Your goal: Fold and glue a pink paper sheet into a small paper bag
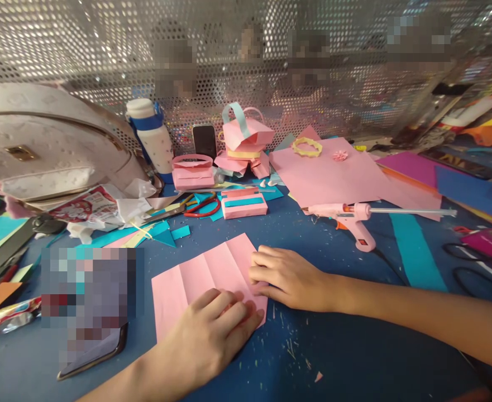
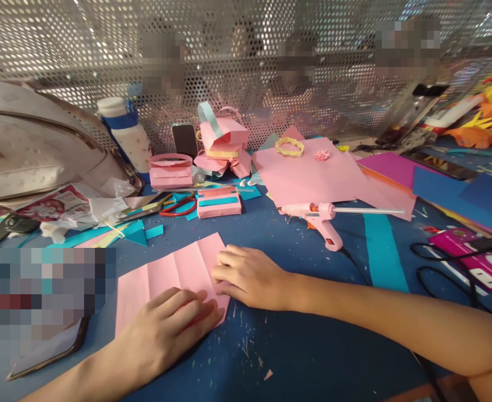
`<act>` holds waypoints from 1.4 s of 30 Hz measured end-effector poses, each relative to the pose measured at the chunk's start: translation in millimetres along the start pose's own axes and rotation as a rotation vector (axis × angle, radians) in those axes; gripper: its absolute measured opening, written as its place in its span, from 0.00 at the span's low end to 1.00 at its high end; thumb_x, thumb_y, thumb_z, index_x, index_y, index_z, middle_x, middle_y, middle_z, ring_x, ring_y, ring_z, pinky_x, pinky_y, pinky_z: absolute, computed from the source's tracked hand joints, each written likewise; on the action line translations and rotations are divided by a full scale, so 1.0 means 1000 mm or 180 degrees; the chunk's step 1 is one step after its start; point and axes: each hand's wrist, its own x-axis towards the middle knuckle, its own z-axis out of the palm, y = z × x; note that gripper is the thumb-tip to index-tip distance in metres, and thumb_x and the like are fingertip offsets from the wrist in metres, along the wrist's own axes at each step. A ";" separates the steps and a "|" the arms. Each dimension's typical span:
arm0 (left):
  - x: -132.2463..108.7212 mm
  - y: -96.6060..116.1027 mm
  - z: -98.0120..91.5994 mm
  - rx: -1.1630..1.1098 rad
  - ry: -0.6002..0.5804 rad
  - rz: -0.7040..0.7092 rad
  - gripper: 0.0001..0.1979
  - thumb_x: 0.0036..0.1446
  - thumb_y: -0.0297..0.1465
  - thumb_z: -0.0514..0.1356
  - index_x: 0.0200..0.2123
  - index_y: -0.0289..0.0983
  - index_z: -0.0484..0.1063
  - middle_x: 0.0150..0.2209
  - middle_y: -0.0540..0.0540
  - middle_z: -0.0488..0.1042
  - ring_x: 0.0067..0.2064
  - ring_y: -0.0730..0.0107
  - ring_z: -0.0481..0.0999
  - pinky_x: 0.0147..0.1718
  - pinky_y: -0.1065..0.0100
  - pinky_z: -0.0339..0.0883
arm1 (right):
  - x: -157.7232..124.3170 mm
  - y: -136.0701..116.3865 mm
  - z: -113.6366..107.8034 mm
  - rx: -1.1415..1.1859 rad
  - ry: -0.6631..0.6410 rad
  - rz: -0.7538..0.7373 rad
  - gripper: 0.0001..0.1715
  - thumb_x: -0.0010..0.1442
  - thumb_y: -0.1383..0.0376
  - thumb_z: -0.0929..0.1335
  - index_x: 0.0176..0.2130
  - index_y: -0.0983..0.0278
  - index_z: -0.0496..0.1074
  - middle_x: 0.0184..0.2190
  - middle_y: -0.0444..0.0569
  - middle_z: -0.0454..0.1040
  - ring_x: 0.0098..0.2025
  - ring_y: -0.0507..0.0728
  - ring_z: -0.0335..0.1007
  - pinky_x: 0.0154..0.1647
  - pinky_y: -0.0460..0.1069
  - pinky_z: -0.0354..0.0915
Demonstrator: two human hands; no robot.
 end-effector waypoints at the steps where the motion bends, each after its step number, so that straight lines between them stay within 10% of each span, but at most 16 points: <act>1: -0.001 0.000 0.001 0.0000 -0.0012 0.0008 0.16 0.67 0.25 0.51 0.54 0.31 0.70 0.43 0.43 0.76 0.43 0.62 0.74 0.38 0.62 0.71 | 0.000 0.000 0.000 -0.0008 0.0007 0.0003 0.19 0.71 0.56 0.57 0.36 0.63 0.68 0.36 0.48 0.67 0.38 0.56 0.57 0.40 0.51 0.56; 13: -0.004 0.002 0.003 -0.0175 0.0312 -0.0221 0.11 0.64 0.27 0.56 0.48 0.32 0.72 0.39 0.44 0.78 0.41 0.62 0.76 0.37 0.63 0.75 | 0.001 0.007 -0.028 0.0451 -0.0388 -0.0585 0.09 0.67 0.60 0.65 0.38 0.63 0.70 0.36 0.45 0.73 0.42 0.54 0.64 0.43 0.49 0.57; 19: -0.003 0.025 -0.004 0.0319 0.0381 -0.0444 0.10 0.61 0.28 0.58 0.42 0.28 0.74 0.33 0.41 0.77 0.35 0.58 0.78 0.28 0.61 0.76 | -0.011 -0.003 -0.038 -0.1014 0.0026 -0.1501 0.14 0.66 0.75 0.61 0.30 0.63 0.68 0.27 0.43 0.71 0.31 0.52 0.63 0.30 0.50 0.52; 36: -0.032 0.040 -0.019 0.0737 0.0524 -0.0589 0.16 0.64 0.20 0.46 0.43 0.28 0.73 0.35 0.41 0.79 0.37 0.60 0.80 0.31 0.65 0.74 | -0.047 -0.017 -0.021 -0.1030 0.0266 -0.0850 0.14 0.67 0.75 0.59 0.37 0.64 0.70 0.33 0.47 0.73 0.37 0.54 0.65 0.36 0.50 0.56; 42: -0.039 0.031 -0.017 0.0257 0.0009 -0.1166 0.08 0.66 0.24 0.50 0.39 0.35 0.69 0.30 0.47 0.72 0.28 0.67 0.71 0.25 0.66 0.65 | -0.042 -0.009 -0.012 -0.0512 0.0114 -0.0586 0.13 0.71 0.68 0.59 0.35 0.63 0.68 0.32 0.45 0.71 0.34 0.53 0.62 0.34 0.49 0.54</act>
